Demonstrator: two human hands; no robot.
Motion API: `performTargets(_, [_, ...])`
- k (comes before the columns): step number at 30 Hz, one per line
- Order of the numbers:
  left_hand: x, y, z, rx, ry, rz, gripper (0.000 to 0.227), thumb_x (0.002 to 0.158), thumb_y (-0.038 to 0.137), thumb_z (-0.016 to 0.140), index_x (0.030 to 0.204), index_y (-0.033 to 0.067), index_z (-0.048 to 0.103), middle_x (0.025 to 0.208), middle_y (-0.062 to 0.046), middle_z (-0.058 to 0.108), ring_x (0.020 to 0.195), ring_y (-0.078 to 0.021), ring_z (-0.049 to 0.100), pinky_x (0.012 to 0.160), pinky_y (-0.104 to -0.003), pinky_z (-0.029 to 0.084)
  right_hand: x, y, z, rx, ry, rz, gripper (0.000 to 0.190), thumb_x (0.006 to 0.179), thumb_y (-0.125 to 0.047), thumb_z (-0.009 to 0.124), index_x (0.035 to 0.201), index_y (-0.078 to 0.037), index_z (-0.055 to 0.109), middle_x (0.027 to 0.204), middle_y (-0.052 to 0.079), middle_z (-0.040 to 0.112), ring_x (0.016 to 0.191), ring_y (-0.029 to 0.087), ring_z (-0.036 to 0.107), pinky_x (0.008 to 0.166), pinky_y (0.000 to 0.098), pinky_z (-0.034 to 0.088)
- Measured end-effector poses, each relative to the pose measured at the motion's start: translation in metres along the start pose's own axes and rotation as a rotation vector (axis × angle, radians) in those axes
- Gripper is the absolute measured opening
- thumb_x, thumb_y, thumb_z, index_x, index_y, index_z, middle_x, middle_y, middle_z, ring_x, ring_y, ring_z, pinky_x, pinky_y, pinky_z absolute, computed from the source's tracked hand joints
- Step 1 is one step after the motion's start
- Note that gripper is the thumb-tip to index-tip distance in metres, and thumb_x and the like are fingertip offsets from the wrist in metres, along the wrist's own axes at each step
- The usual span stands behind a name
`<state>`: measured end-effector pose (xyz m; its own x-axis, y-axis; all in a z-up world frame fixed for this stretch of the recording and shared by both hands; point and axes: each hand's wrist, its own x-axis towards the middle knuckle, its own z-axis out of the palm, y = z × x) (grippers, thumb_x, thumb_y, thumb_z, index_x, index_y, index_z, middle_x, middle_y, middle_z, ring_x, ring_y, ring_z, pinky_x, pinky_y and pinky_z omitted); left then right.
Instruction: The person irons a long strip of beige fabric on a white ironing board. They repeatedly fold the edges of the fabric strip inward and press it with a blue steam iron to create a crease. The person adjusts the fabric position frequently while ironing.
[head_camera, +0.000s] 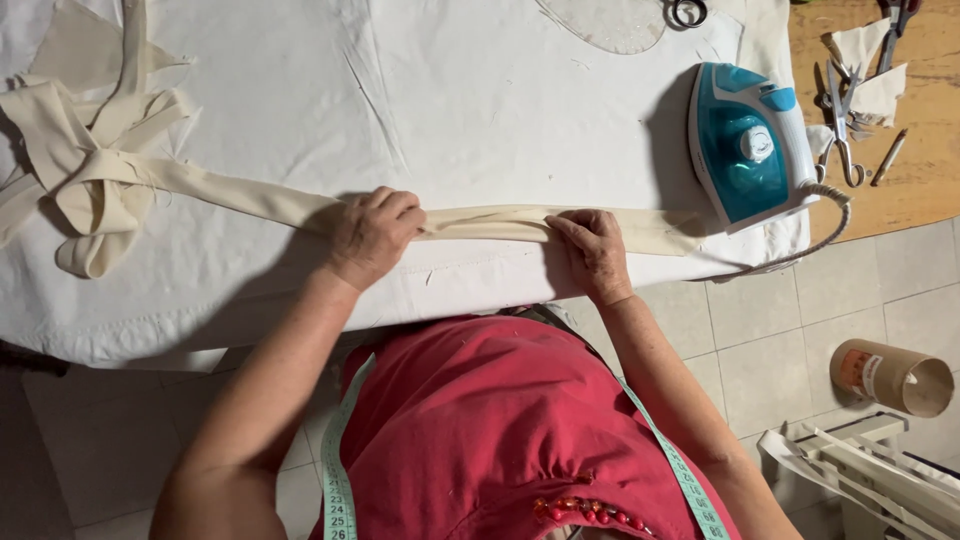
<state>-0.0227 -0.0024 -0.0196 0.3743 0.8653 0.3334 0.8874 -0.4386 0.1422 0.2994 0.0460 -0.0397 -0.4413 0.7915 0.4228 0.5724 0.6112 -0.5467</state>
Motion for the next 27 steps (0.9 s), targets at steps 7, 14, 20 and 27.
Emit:
performTargets(7, [-0.018, -0.040, -0.029, -0.047, -0.209, -0.168, 0.034, 0.069, 0.041, 0.069, 0.088, 0.0166, 0.056, 0.073, -0.001, 0.059, 0.070, -0.0220, 0.061, 0.069, -0.038, 0.044, 0.009, -0.013, -0.013, 0.014, -0.009, 0.016, 0.024, 0.087, -0.012, 0.056, 0.104, -0.024, 0.069, 0.086, 0.004, 0.053, 0.084, 0.024, 0.056, 0.074, 0.0332, 0.048])
performTargets(14, [-0.027, -0.087, -0.011, 0.188, -0.129, 0.076, 0.019, 0.077, 0.037, 0.064, 0.074, 0.0259, 0.048, 0.063, 0.009, 0.047, 0.059, -0.0114, 0.054, 0.063, -0.026, 0.041, 0.011, -0.013, -0.016, 0.038, -0.022, 0.010, 0.028, 0.086, -0.011, 0.055, 0.107, -0.024, 0.068, 0.087, 0.006, 0.051, 0.084, 0.025, 0.055, 0.074, 0.0339, 0.047])
performTargets(20, [-0.006, -0.056, -0.047, 0.093, -0.088, 0.145, 0.018, 0.071, 0.028, 0.065, 0.067, 0.0197, 0.050, 0.069, 0.004, 0.046, 0.072, -0.0147, 0.051, 0.073, -0.030, 0.041, 0.010, -0.013, -0.014, 0.028, -0.018, 0.011, 0.026, 0.086, -0.012, 0.056, 0.106, -0.024, 0.069, 0.086, 0.006, 0.052, 0.083, 0.025, 0.055, 0.074, 0.0340, 0.048])
performTargets(27, [0.001, -0.041, -0.037, -0.058, -0.306, 0.003, 0.031, 0.065, 0.046, 0.068, 0.081, 0.0227, 0.054, 0.081, 0.007, 0.049, 0.073, -0.0154, 0.059, 0.066, -0.031, 0.049, 0.007, -0.007, -0.016, 0.058, -0.020, -0.004, 0.029, 0.086, -0.007, 0.055, 0.105, -0.022, 0.070, 0.086, 0.007, 0.052, 0.083, 0.025, 0.054, 0.075, 0.0336, 0.047])
